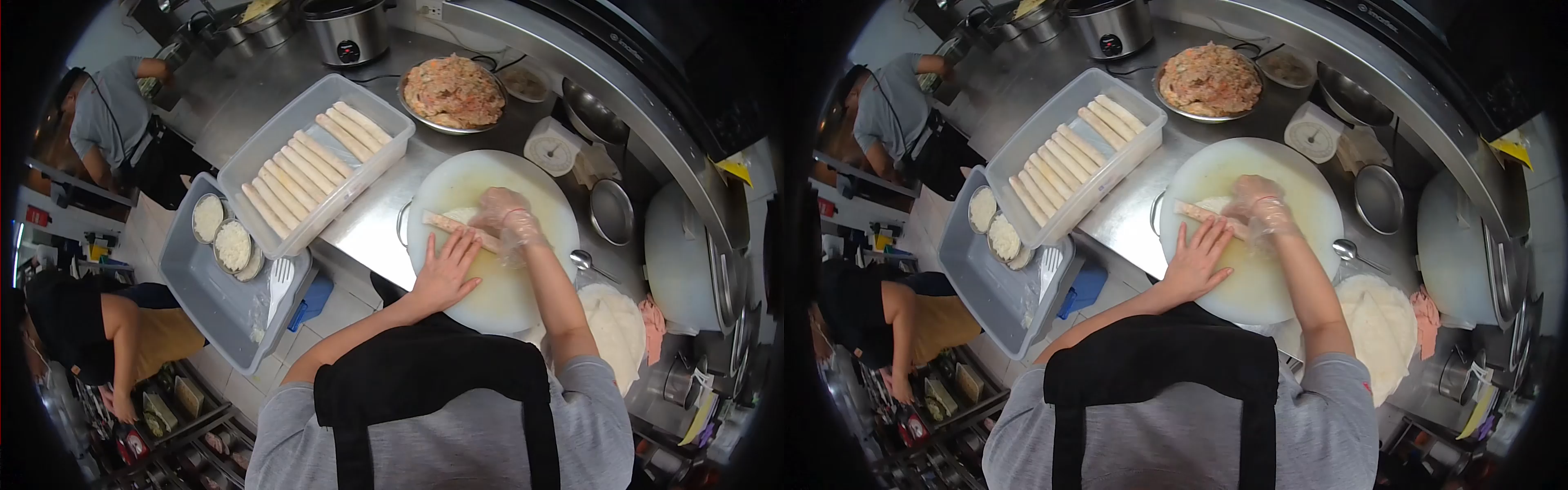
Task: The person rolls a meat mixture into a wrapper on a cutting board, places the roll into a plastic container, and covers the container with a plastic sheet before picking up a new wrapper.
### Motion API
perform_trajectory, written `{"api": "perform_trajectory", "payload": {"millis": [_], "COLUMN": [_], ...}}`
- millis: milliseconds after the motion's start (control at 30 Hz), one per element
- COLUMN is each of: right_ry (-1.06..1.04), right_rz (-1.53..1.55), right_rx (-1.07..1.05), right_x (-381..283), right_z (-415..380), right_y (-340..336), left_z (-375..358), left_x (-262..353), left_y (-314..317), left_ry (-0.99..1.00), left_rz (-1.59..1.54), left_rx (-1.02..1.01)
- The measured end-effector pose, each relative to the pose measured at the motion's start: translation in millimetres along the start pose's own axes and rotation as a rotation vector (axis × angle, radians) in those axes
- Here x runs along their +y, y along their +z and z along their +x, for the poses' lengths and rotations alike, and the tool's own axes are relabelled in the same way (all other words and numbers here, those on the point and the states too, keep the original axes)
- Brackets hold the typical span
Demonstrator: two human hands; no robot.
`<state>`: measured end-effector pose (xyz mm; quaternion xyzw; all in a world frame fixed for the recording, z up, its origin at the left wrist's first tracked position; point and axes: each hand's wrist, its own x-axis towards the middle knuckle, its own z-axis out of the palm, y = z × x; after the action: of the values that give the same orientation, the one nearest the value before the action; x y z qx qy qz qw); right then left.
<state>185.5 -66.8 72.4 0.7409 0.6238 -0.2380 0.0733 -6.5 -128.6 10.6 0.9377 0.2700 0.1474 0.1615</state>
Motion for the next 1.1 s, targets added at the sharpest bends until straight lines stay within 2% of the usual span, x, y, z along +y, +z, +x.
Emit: {"api": "perform_trajectory", "payload": {"millis": [100,200,333,400,533,600,633,700,767,833,867,933,1000,1033,1100], "right_ry": [-0.022,0.019,-0.023,0.091,0.199,0.224,0.247,0.35,0.335,0.252,0.204,0.443,0.578,0.738,0.714], "right_rz": [-0.03,-0.007,-0.049,-0.083,0.033,0.009,0.023,0.18,0.165,-0.006,-0.022,0.042,0.271,0.206,-0.056], "right_rx": [-0.013,0.039,0.079,-0.11,-0.115,0.018,0.016,0.069,0.11,0.034,0.07,0.127,0.412,0.51,0.516], "right_x": [-2.4,-32.4,18.9,48.1,95.4,94.1,89.5,82.2,95.1,107.0,120.6,133.5,163.8,190.2,261.0], "right_z": [18.6,27.9,5.3,-29.0,-60.6,-49.8,-48.5,-42.9,-52.4,-75.2,-83.8,-95.6,-107.5,-100.5,-66.8], "right_y": [3.9,7.1,12.4,-3.8,7.0,18.4,17.7,12.6,25.7,27.7,29.6,-1.8,-30.4,-26.3,6.0], "left_z": [1.9,-0.3,0.8,2.2,-0.1,5.2,4.2,2.7,2.5,4.0,2.0,1.4,1.9,1.7,3.6], "left_x": [-2.1,-0.1,-2.0,-1.9,0.5,-1.7,-1.6,1.9,1.3,0.3,1.3,1.2,3.0,2.9,2.0], "left_y": [-1.7,0.3,-2.6,-2.3,1.3,-1.0,-2.0,-1.3,-3.0,-3.5,-2.6,-2.6,-1.3,-0.5,-1.2], "left_ry": [0.018,0.025,0.039,0.033,0.009,0.018,0.011,0.011,0.005,0.004,0.001,-0.007,-0.004,-0.008,-0.01], "left_rz": [-0.001,0.023,-0.012,-0.019,-0.043,-0.039,-0.038,-0.032,-0.011,-0.006,-0.008,-0.013,-0.014,-0.012,-0.002], "left_rx": [0.0,-0.029,-0.004,-0.017,-0.039,-0.047,-0.043,-0.041,-0.033,-0.023,-0.03,-0.038,-0.047,-0.042,-0.024]}}
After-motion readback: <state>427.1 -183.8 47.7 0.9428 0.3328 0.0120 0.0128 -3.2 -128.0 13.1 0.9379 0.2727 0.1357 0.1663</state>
